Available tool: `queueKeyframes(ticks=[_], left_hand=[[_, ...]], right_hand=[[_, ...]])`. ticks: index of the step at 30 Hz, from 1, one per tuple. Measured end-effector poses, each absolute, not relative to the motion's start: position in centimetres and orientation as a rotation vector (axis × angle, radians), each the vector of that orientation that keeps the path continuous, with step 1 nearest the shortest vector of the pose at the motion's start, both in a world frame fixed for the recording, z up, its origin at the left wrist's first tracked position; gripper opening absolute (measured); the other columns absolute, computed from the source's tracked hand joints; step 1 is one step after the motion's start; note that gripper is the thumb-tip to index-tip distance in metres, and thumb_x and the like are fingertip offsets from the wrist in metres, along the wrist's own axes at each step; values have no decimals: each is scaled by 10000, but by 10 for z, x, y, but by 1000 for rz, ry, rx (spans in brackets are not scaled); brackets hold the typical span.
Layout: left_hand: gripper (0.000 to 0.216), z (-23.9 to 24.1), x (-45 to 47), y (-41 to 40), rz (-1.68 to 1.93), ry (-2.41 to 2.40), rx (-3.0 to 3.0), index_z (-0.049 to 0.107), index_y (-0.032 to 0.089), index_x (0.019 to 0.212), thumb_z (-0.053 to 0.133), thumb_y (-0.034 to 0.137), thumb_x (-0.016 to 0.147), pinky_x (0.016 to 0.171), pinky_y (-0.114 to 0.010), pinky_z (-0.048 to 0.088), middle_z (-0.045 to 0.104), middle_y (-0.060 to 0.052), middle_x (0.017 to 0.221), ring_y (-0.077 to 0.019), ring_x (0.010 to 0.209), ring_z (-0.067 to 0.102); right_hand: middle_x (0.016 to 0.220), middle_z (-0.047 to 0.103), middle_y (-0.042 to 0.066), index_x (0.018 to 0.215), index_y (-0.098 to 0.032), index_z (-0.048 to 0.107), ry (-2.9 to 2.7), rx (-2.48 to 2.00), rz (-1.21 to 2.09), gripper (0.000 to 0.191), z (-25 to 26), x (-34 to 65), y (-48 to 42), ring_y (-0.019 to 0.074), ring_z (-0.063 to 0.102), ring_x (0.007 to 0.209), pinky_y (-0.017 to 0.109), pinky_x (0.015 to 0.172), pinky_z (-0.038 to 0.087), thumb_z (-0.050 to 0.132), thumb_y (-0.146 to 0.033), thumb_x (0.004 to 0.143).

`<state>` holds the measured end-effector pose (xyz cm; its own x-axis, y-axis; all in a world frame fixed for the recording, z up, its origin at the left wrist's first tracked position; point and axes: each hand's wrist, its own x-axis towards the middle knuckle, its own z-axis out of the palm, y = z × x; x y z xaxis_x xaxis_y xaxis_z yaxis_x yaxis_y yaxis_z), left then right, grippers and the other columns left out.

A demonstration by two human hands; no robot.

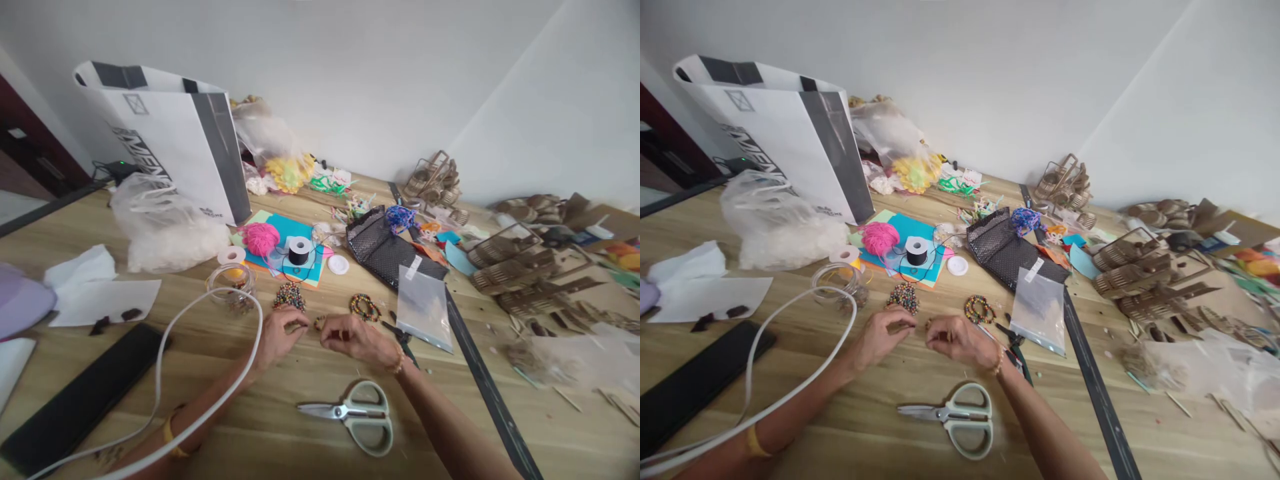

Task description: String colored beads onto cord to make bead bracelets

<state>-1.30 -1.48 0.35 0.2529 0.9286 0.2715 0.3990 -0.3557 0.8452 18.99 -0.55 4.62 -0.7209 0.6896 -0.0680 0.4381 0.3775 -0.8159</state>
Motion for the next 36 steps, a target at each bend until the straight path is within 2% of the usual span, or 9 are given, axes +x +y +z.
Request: queueKeyframes(ticks=[3,9,15,24,31,36], left_hand=[[106,9,-13,-13,1017,1216,1786,698,158,693,622,84,687,699,-265,491,705,-48,719,-174,725,642],[89,16,-7,-13,974,1247,1712,705,164,682,622,178,712,693,-264,477,705,-45,711,-172,707,631],[128,23,-8,-9,948,1238,1485,717,152,728,621,227,686,649,-261,485,719,-49,713,-177,680,634],[162,1,-8,-7,982,1276,1177,720,156,717,696,268,603,665,-275,498,738,-46,707,-185,668,651],[158,-3,-7,-10,1002,1301,1217,728,166,721,696,285,622,680,-270,492,733,-38,719,-182,689,645],[137,3,-7,-13,987,1310,1175,725,172,707,704,268,612,674,-259,485,725,-23,697,-168,669,635]], right_hand=[[702,581,11,762,-149,652,-2337,-1050,1175,111,36,188,-28,107,519,602,196,549,393,567,-148,834],[772,633,38,785,-165,657,-2354,-930,996,120,18,176,-49,139,574,692,224,639,439,558,-149,849],[750,627,33,764,-164,661,-2183,-893,1069,127,24,171,-35,134,567,691,226,639,442,575,-203,849],[661,623,16,744,-152,644,-1484,-1140,1278,232,-3,163,-13,107,503,542,215,509,385,657,-383,755],[661,618,10,759,-159,649,-1432,-1118,1304,220,-13,162,-14,104,489,540,213,505,380,664,-378,749],[697,624,28,749,-160,649,-1579,-1097,1129,207,-12,166,-15,128,536,612,222,540,400,613,-356,807]])
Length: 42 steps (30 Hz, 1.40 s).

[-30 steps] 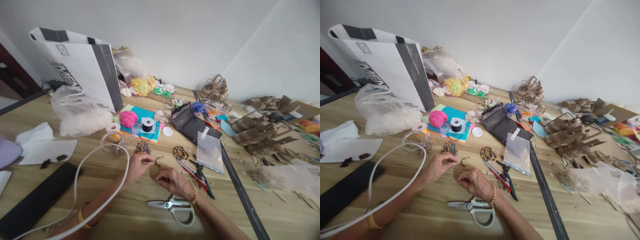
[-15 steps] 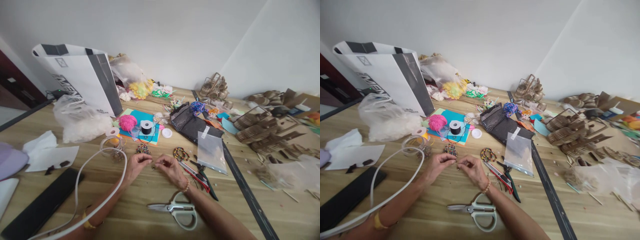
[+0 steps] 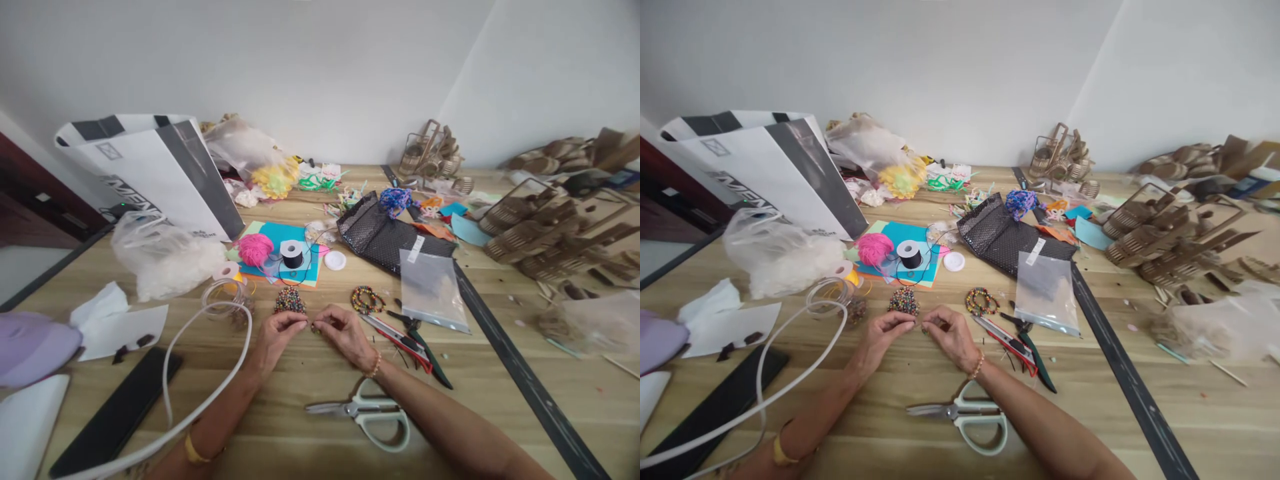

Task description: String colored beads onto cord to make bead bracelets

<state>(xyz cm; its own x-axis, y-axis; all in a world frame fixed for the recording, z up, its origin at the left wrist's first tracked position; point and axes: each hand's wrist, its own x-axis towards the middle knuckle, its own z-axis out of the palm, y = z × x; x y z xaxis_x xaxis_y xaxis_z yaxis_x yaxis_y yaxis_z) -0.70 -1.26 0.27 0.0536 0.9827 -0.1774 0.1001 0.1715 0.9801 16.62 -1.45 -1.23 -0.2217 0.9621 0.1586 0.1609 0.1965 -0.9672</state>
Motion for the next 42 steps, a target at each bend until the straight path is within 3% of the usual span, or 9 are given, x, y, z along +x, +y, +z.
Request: queueKeyframes(ticks=[10,22,42], left_hand=[[179,3,-11,-14,948,1298,1171,712,163,722,735,276,585,671,-262,477,717,-21,698,-163,661,628],[168,-7,-16,-11,944,1249,1136,741,182,751,744,284,617,719,-267,480,726,-11,714,-157,689,628],[215,-12,-18,-11,916,1260,1202,748,167,780,744,302,614,804,-340,497,743,-58,808,-213,794,647]], right_hand=[[762,624,48,842,-158,640,-1867,-917,827,181,-7,166,-19,127,542,643,229,588,432,518,-279,898],[735,555,36,798,-163,573,-1911,-866,774,220,-6,169,-19,142,508,686,250,635,408,430,-256,937],[707,578,28,762,-174,552,-1949,-818,810,184,-3,168,-21,135,508,639,243,606,403,442,-225,901]])
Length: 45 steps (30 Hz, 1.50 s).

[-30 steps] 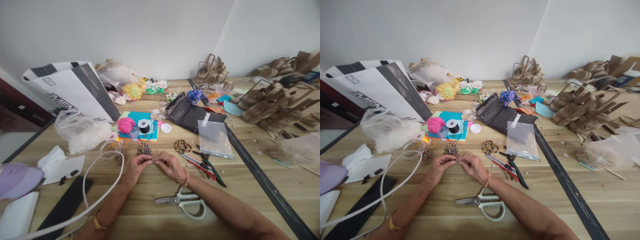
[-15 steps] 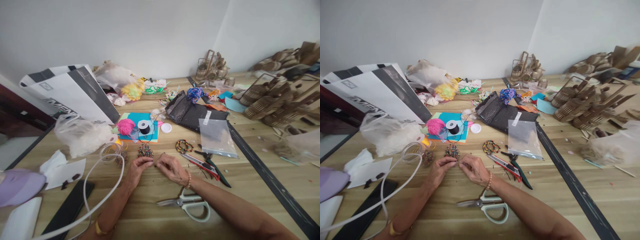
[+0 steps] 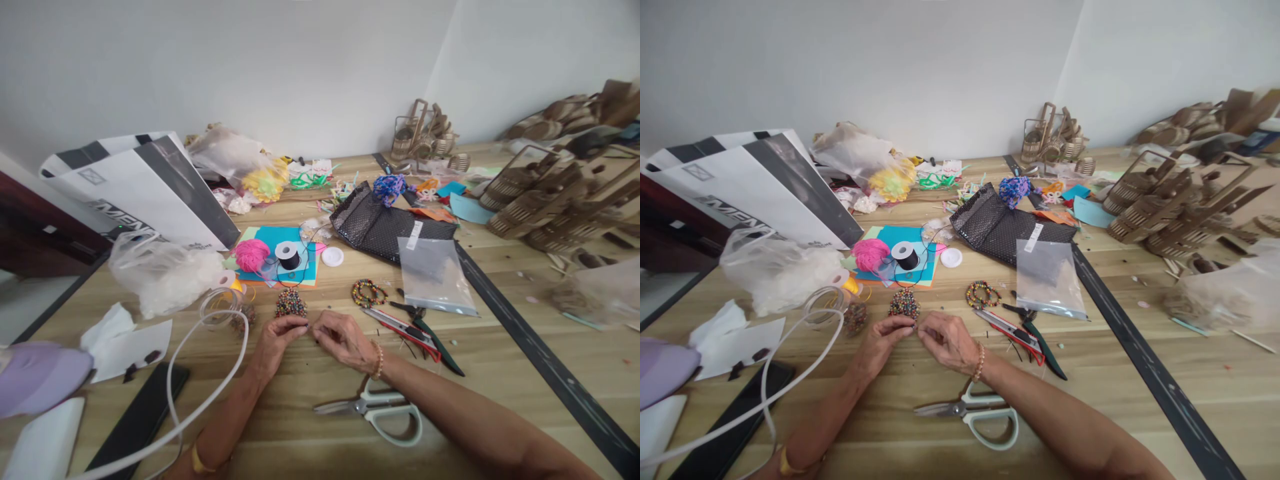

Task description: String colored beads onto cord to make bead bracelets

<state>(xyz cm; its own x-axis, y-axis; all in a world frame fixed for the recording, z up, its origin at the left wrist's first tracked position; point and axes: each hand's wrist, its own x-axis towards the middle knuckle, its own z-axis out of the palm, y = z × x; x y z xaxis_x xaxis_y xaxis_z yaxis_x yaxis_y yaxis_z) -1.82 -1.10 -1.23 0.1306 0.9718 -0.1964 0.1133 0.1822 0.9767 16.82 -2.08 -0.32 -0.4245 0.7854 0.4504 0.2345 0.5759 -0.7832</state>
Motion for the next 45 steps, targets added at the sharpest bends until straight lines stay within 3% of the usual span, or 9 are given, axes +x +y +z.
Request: queueKeyframes(ticks=[24,45], left_hand=[[117,-2,-15,-12,915,1145,1299,738,176,719,722,268,649,825,-333,487,714,-52,782,-207,800,631],[141,-8,-18,-9,934,1226,1188,723,174,699,751,261,591,716,-278,486,712,-24,721,-170,713,617]], right_hand=[[686,558,20,758,-168,558,-1983,-878,818,173,-9,168,-20,128,492,619,236,586,382,457,-216,890],[672,564,21,768,-158,550,-1938,-846,822,167,-6,168,-21,123,493,609,228,577,385,458,-219,894]])
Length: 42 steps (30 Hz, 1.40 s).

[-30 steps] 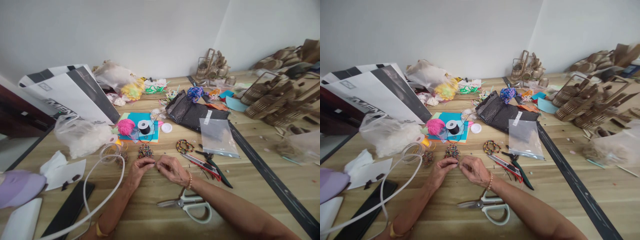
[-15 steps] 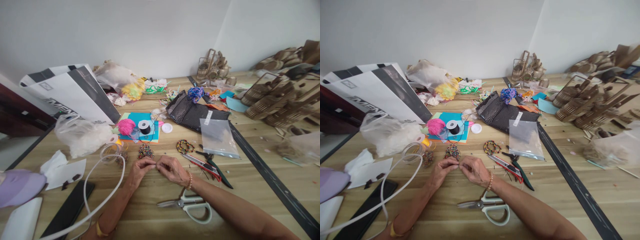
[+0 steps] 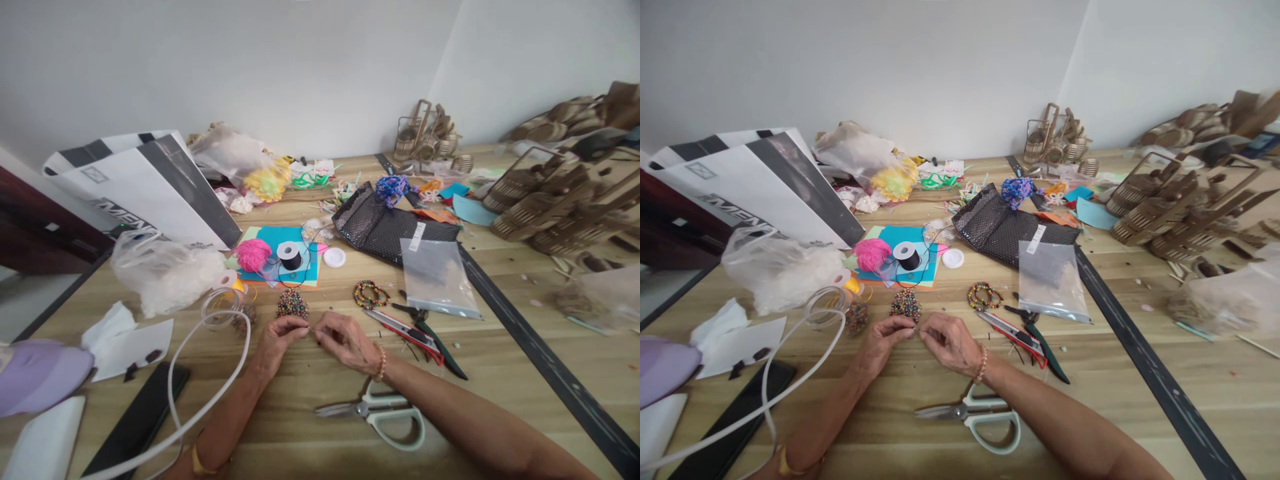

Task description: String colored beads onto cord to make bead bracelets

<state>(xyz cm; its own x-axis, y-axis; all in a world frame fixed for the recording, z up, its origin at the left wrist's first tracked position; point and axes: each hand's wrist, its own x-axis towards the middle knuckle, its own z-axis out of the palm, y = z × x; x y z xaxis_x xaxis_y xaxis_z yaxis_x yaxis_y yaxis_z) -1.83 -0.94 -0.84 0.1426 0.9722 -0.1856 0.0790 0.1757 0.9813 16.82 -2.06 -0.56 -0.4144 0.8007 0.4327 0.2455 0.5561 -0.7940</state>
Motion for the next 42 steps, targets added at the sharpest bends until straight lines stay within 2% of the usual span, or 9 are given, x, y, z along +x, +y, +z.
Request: queueKeyframes(ticks=[20,30,42], left_hand=[[138,-10,-18,-9,945,1176,1192,731,161,690,759,250,588,754,-299,482,714,-48,749,-194,769,618],[90,-10,-17,-9,965,1084,1200,739,185,684,766,210,602,745,-250,458,690,-20,748,-163,777,605],[117,-8,-16,-11,903,1107,1190,714,165,683,770,208,589,663,-241,464,687,-16,692,-145,676,593]], right_hand=[[674,537,10,737,-164,529,-1965,-840,854,156,-5,169,-21,119,469,605,223,579,366,458,-183,874],[677,552,14,742,-162,542,-1986,-867,845,159,-4,168,-21,117,471,592,222,557,363,455,-188,873],[683,560,20,757,-156,556,-1989,-874,854,177,-3,167,-21,114,473,587,219,549,367,451,-213,888]])
